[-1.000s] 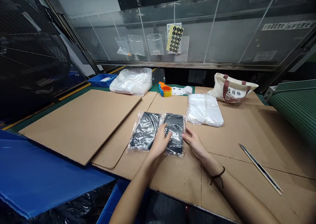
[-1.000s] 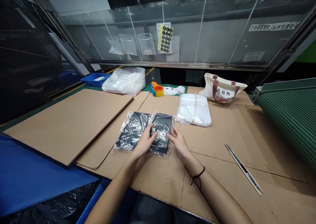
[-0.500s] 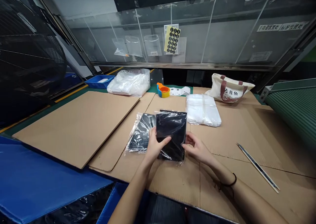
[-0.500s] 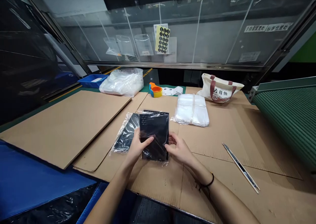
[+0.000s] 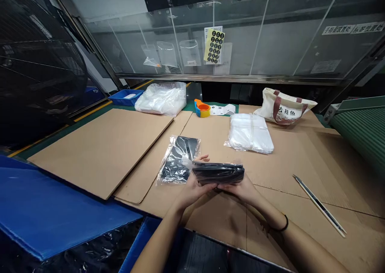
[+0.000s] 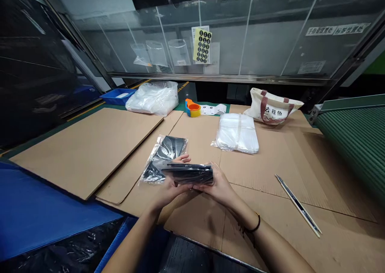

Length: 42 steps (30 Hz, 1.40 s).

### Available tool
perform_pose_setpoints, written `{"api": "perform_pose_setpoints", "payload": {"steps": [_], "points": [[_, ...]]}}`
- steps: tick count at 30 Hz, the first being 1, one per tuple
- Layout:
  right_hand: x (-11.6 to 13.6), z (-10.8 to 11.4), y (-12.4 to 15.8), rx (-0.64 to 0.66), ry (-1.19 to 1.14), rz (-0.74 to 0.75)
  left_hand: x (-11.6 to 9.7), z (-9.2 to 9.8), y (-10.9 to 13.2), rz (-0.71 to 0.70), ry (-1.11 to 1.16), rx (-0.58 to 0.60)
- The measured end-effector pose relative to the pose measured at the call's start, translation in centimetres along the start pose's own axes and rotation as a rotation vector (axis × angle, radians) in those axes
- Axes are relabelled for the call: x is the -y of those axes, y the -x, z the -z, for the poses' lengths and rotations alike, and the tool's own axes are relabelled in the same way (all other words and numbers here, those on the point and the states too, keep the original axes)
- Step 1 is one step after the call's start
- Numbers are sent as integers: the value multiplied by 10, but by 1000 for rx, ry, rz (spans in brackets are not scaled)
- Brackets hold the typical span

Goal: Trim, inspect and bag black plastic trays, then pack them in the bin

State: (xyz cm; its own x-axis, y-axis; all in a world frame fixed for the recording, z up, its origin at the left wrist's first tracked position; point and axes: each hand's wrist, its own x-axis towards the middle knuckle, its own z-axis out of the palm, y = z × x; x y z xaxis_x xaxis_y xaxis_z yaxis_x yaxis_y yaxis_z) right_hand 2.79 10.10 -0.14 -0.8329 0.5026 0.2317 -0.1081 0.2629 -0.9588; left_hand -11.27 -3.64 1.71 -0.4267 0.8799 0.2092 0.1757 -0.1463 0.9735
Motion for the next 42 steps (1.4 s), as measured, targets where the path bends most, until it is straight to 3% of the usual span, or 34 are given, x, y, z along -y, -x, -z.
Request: {"api": "perform_pose_setpoints", "payload": {"steps": [4,6,9,13,16,19,22,29,35,42], "points": [[-14,0,3,44,3,-19,13,2,4,99,7,121],[-15,-1,7,17,14,-32,16,-1,6,41,-63,59],[-13,-7,9,-134,-70,-91,14,-7,0,12,-94,-87],[-15,-17,-7,-332,-320,-261,12,-7,-16,176,39,-192],[-25,-19,-25,-347,-454,-403,16,1,-21,301,188,-234],[-30,-19,-33,-326,-483,-441,21,7,-15,373,328,-236],[-27,-19,-31,-304,-510,-418,24,6,-5,348,384,-242],[-23,-24,-22,-324,-465,-299,26,-11,2,251,261,-320],[-32,-23,-21,-507,-419,-290,38,-15,3,255,245,-304],[-44,-19,-23,-574,-398,-327,40,-14,4,201,37,-230]]}}
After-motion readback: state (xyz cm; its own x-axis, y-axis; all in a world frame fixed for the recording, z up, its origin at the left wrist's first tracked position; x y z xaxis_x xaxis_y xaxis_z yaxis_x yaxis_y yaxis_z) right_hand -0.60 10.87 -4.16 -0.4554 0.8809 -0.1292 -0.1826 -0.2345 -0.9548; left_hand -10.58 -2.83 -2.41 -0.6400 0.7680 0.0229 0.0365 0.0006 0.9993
